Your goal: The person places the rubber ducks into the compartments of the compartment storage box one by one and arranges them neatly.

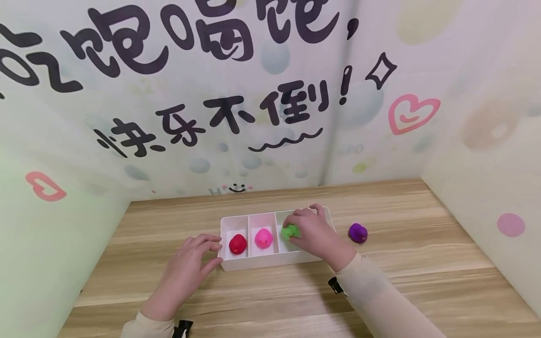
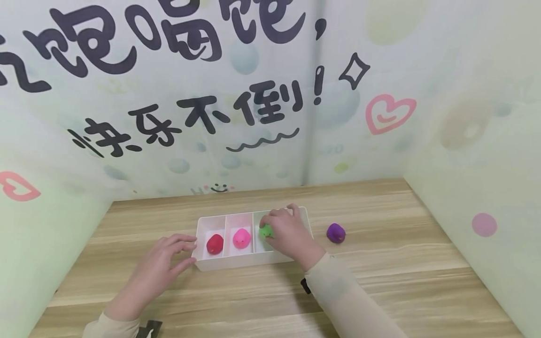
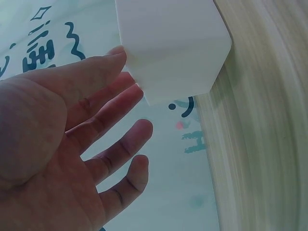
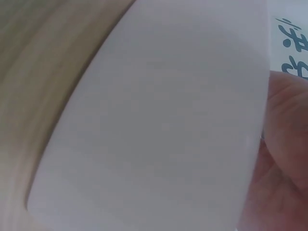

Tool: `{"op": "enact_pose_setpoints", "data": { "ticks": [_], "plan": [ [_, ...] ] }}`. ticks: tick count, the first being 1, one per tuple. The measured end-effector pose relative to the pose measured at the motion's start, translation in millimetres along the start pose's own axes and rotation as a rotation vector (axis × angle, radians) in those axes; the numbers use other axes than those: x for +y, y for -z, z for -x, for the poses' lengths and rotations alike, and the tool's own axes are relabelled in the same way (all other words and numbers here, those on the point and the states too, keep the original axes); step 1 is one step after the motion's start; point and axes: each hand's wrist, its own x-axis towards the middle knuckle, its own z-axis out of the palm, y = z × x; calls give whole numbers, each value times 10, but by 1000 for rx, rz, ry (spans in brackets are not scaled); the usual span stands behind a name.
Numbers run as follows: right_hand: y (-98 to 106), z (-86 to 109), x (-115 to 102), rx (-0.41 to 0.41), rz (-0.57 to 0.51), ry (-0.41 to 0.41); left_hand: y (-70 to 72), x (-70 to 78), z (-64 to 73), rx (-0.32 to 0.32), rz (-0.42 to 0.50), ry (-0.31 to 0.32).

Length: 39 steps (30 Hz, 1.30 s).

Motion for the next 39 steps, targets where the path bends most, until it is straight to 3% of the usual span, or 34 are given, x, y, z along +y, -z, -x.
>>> {"op": "enact_pose_setpoints", "data": {
  "ticks": [12,28,32,39],
  "plan": [
    [-44,-50,-5,-64,12,-23,-9,-5,-7,-4,-5,1],
    [-68,-68,-5,-70,5,-27,-8,-5,-7,-6,6,4],
    [-76,-48,6,-46,-17,-20,-12,-9,-3,-3,2,0],
    [-43,55,49,94,-59,35,-15,-14,4,5,2,3]
  ]
}}
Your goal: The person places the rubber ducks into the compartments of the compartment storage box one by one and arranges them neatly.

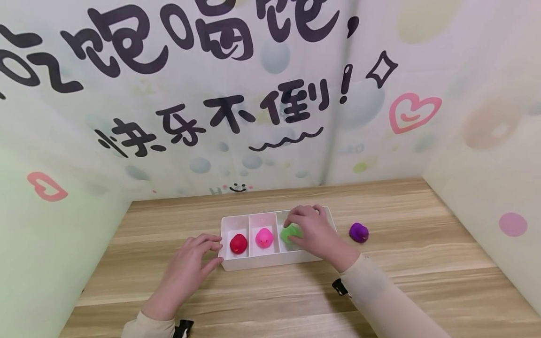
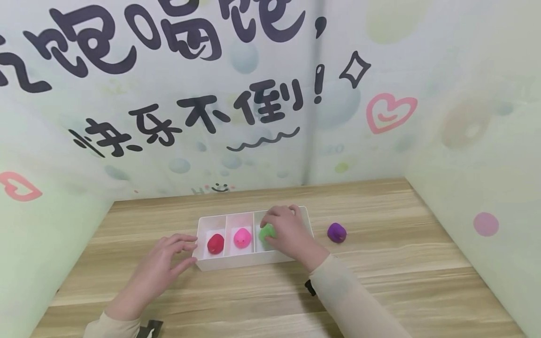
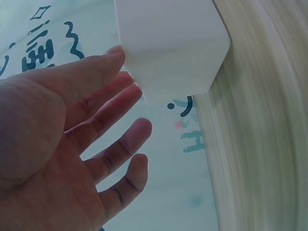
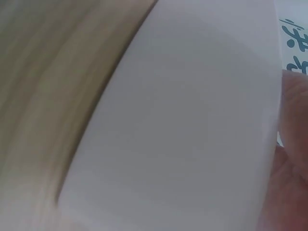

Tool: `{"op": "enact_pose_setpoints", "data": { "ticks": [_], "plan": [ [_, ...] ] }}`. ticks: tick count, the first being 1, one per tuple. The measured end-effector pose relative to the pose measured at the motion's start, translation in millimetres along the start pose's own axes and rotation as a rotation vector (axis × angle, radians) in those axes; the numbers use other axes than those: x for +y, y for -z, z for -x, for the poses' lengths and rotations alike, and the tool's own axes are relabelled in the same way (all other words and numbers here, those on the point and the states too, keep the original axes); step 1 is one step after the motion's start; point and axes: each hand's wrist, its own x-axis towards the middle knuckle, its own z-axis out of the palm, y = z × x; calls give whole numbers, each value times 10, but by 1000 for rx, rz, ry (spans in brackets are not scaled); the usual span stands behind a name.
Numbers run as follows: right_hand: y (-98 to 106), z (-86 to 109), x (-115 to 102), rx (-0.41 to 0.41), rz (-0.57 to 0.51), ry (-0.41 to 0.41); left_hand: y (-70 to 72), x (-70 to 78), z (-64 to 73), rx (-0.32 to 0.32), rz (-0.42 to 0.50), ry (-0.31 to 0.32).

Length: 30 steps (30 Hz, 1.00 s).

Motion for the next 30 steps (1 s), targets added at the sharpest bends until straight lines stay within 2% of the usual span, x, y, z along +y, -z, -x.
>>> {"op": "enact_pose_setpoints", "data": {
  "ticks": [8,14,17,22,30],
  "plan": [
    [161,165,216,118,-22,11,5,-4,3,1,6,0],
    [264,271,356,290,-24,89,14,-1,3,-13,11,8],
    [308,313,435,347,-38,104,14,-1,0,-17,20,12],
    [368,389,591,377,-53,67,8,-11,-9,-11,26,6],
    [433,545,762,373,-43,37,-3,-24,0,-8,23,2]
  ]
}}
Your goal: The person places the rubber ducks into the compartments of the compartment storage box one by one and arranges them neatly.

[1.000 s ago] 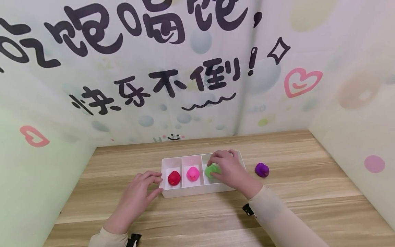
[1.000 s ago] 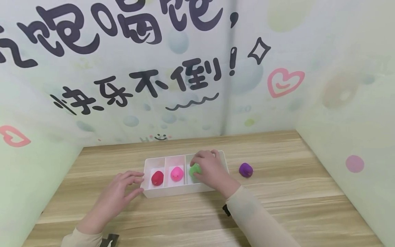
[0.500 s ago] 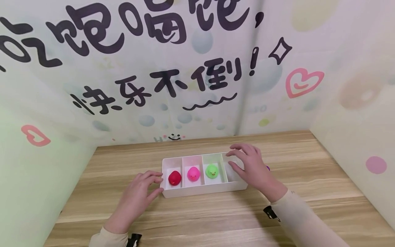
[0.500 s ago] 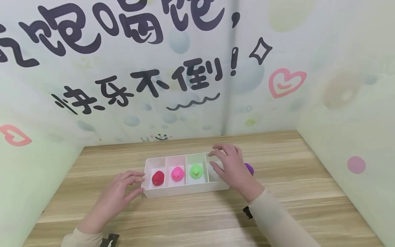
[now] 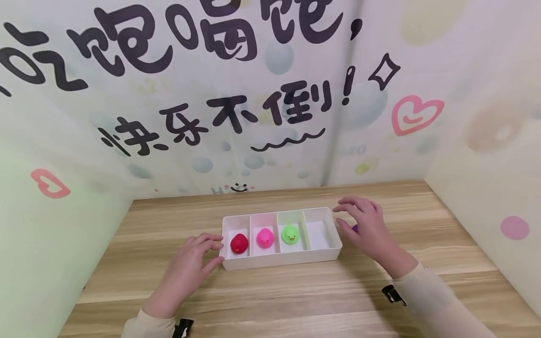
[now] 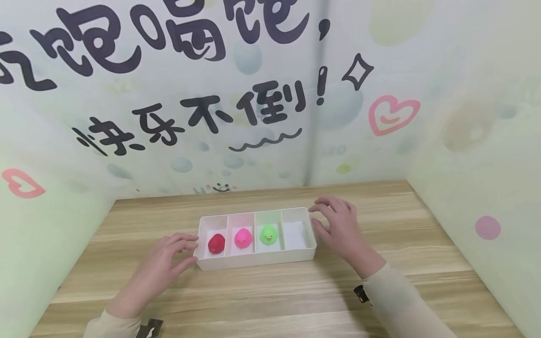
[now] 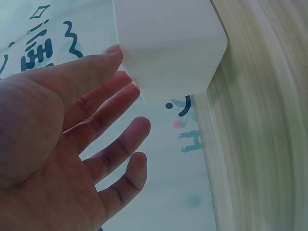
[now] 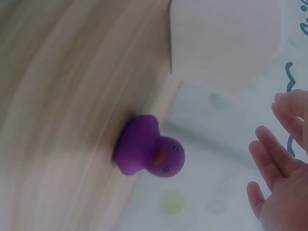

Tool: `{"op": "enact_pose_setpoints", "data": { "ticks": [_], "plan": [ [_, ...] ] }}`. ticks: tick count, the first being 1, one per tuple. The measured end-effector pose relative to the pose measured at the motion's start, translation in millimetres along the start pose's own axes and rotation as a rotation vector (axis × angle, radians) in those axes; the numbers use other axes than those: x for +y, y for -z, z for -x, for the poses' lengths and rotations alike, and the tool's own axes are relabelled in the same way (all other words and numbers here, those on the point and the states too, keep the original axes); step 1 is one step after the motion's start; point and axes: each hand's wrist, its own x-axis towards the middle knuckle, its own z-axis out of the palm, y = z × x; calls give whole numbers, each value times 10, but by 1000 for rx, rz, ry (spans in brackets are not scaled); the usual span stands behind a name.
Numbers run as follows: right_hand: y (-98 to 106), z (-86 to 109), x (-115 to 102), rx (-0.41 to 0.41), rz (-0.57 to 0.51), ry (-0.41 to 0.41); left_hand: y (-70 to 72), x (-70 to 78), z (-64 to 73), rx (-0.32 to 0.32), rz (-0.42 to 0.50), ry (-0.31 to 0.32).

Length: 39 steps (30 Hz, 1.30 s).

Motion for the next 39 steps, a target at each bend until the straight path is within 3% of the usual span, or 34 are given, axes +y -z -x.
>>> {"op": "enact_pose_setpoints", "data": {
  "ticks": [7,15,28,39],
  "plan": [
    [124,102,94,-7,60,-20,-10,-7,-3,3,-5,-5],
    [214,238,118,-134,134,-88,-4,-8,-1,-1,2,3],
    [298,391,276,-263,207,-185,-15,-15,6,0,-1,-1],
    [298,456,294,-228,251,-132,-4,-8,4,-7,7,9]
  ]
}}
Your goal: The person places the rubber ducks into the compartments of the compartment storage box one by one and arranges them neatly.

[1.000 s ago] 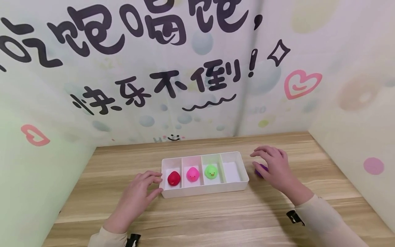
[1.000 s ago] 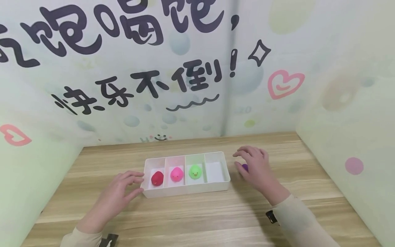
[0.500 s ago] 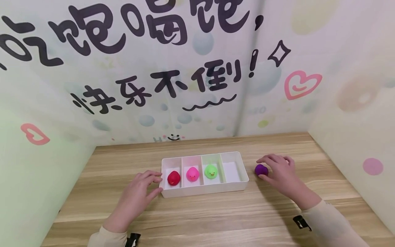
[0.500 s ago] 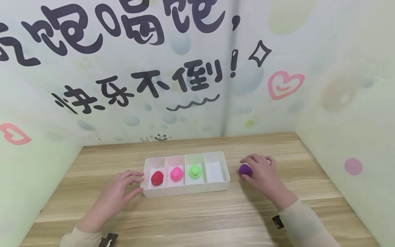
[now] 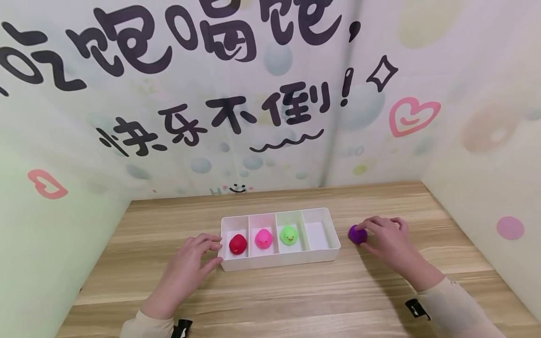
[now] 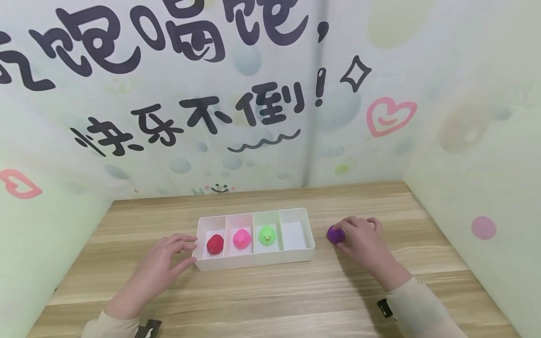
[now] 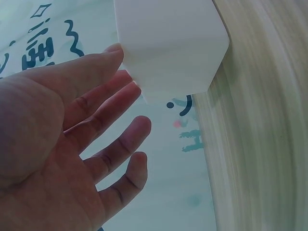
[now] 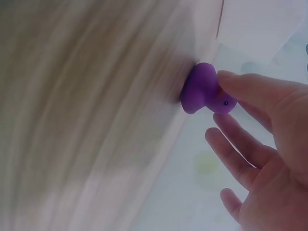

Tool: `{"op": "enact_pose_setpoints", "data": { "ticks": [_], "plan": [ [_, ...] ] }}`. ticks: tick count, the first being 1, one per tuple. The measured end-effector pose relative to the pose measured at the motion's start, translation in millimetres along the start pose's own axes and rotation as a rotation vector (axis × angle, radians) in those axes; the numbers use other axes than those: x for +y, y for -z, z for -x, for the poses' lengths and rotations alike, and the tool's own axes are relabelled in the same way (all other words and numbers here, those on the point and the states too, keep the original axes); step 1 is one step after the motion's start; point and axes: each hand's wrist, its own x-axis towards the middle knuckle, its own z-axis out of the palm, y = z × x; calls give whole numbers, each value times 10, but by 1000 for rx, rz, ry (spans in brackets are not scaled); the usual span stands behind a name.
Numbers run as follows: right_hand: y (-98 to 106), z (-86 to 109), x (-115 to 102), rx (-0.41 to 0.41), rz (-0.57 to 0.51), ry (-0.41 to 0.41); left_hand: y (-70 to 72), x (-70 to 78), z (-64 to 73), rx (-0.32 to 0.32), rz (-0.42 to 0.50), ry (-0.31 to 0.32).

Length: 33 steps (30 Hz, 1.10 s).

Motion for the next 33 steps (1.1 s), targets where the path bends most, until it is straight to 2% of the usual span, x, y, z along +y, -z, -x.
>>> {"op": "enact_pose_setpoints", "data": {
  "ticks": [14,23,33],
  "plan": [
    [-18,19,61,-10,22,24,27,18,-13,-9,-3,1],
    [-41,18,26,46,20,38,36,7,0,-21,1,7],
    [42,-32,-42,99,-13,38,29,7,5,-13,0,0]
  ]
}}
